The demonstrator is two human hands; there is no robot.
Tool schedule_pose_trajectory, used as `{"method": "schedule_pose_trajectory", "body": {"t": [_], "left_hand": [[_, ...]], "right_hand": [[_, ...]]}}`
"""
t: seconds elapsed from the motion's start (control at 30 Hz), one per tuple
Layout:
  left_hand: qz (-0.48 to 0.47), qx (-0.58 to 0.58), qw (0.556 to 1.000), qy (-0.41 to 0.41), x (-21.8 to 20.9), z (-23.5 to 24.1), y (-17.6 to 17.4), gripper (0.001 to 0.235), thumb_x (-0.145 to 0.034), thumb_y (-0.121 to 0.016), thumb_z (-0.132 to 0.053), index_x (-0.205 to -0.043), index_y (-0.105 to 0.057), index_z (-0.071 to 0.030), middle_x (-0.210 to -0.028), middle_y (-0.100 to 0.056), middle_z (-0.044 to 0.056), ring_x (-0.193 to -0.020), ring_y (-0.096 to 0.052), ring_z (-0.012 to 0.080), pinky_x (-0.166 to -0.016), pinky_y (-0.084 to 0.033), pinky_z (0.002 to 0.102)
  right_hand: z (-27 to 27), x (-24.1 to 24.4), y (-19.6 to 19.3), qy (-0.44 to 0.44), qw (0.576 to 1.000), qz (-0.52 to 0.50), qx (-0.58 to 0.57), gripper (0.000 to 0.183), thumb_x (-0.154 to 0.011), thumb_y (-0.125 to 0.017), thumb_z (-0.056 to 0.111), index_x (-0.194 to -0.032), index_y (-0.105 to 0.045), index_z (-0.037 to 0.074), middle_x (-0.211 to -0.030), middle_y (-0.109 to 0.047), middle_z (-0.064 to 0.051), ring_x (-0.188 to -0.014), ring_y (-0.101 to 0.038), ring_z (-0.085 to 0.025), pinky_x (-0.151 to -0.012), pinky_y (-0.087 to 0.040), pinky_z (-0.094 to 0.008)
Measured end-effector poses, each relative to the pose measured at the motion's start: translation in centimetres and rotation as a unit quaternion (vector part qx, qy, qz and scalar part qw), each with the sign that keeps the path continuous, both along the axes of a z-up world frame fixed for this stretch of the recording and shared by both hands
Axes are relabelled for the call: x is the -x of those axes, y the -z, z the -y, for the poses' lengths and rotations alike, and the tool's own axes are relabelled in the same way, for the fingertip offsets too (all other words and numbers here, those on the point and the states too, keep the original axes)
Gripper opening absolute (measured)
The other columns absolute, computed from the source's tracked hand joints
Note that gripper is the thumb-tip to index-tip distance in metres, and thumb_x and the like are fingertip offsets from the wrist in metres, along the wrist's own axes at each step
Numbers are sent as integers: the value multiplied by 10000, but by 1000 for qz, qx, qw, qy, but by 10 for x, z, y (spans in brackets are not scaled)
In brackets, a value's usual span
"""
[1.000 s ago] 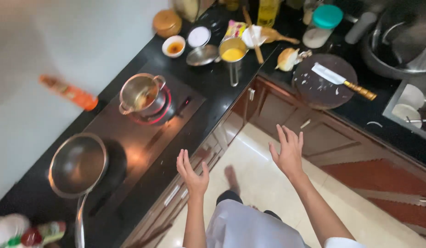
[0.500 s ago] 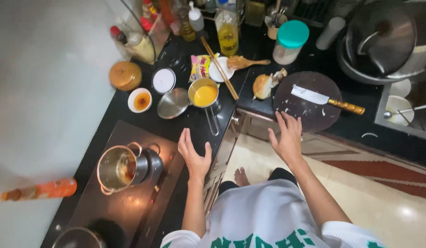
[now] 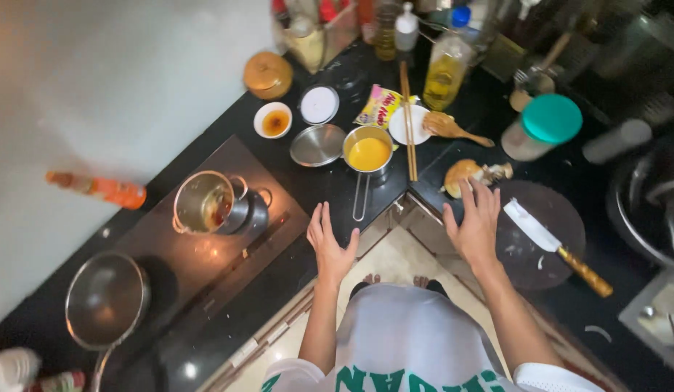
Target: The person is adding various ingredients like chili sauce, sugar, and sriracha to a small pot on a stove to make a sauce.
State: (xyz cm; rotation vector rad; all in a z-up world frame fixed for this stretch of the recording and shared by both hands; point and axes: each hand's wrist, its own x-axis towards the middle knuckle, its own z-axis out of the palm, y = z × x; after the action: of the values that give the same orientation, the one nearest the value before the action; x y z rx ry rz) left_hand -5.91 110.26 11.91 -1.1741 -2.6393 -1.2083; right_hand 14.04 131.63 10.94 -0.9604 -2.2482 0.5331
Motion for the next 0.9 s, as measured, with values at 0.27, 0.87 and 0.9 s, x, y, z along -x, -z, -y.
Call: {"method": "schedule_pose_trajectory", "body": {"t": [0.27,0.87,0.9], "left_hand": [[-6,21,996,-81,-39,20,10,888,-822,-795,-259,-1555,-351,-24,-1560,-371,224,-1427,-355,410,-1192,-252,529],[11,12,995,-98,107,-19,-7,774,-845,-767,-129,-1526,-413,-34,-1341,-549,188,-1242,-538,349,-1098,-393,467],[20,12,995,-101,113,-13,-1,770,-843,-753,-107,-1528,-411,-28,-1302,-567,180,-1200,-584,329,-1076,-430,446]], "right_hand": [[-18,0,5,-84,996,-9,3,601,-887,-730,168,-1441,-553,16,-1387,-549,-210,-1329,-487,-400,-1205,-303,-580],[-301,520,71,-66,955,-184,224,421,-1031,-615,119,-1417,-486,11,-1163,-713,-204,-924,-722,-311,-811,-554,-406],[-307,534,66,-39,961,-171,212,417,-1045,-619,136,-1425,-496,13,-1145,-718,-214,-955,-741,-345,-858,-567,-433]]}}
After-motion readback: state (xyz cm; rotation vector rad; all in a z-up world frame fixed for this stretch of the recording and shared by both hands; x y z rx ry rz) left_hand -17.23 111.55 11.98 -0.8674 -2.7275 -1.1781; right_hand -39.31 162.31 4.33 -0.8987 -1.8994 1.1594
